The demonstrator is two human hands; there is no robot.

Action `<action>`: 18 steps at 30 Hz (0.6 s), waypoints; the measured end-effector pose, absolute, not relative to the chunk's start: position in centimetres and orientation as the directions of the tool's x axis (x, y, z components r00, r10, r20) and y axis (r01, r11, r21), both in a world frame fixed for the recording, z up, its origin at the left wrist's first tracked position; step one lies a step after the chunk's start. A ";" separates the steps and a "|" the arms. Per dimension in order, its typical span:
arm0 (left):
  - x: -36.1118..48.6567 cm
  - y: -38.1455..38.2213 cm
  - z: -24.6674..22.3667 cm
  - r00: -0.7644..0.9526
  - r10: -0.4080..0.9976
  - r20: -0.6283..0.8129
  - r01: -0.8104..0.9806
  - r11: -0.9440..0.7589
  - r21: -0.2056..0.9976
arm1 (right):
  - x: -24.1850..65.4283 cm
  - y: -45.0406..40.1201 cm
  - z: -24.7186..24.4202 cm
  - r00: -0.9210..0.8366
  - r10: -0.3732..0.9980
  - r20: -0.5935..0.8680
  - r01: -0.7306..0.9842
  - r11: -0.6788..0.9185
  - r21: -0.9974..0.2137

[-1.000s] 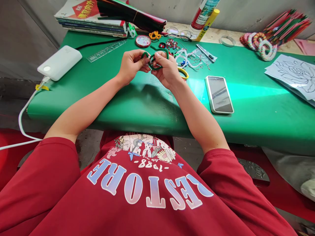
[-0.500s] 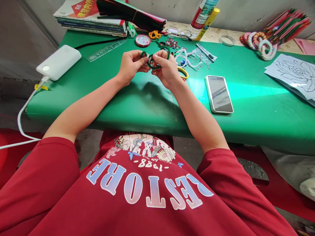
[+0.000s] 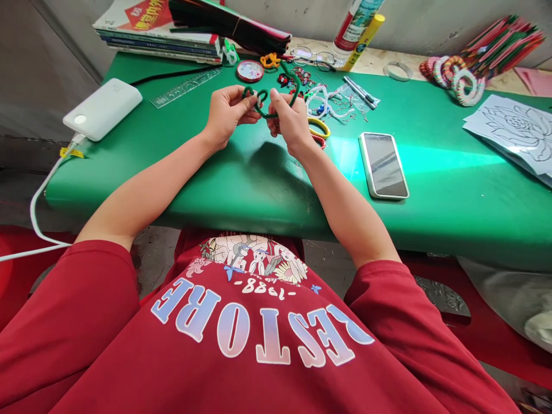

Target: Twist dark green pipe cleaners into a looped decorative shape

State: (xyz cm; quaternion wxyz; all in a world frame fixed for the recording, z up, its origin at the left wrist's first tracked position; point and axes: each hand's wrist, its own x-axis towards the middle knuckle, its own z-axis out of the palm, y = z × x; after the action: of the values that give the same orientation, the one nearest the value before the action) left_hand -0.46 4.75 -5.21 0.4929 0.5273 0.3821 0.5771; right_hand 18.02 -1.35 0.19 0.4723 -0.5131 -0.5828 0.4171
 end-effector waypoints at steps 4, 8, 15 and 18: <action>-0.5 5.1 -5.5 0.044 0.970 0.241 -0.182 -0.229 0.956 | 18.4 -2.4 1.1 -0.065 0.977 0.203 0.235 0.213 -0.948; -0.5 6.2 -6.5 0.059 0.967 0.248 -0.176 -0.234 0.956 | 18.8 -3.6 2.1 -0.117 0.943 0.311 0.309 0.333 -0.891; -0.1 6.8 -6.7 0.021 0.962 0.273 -0.170 -0.266 0.949 | 19.0 -3.8 2.7 -0.085 0.929 0.361 0.388 0.365 -0.846; 0.0 4.9 -5.5 0.034 0.948 0.318 -0.139 -0.310 0.940 | 18.9 -3.9 3.1 -0.074 0.946 0.315 0.444 0.314 -0.839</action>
State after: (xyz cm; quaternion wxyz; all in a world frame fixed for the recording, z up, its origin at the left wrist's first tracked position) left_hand 0.03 4.94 -5.45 0.4596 0.5530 0.3656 0.5910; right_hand 18.91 -3.92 3.07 0.4463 -0.5138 -0.6766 0.2811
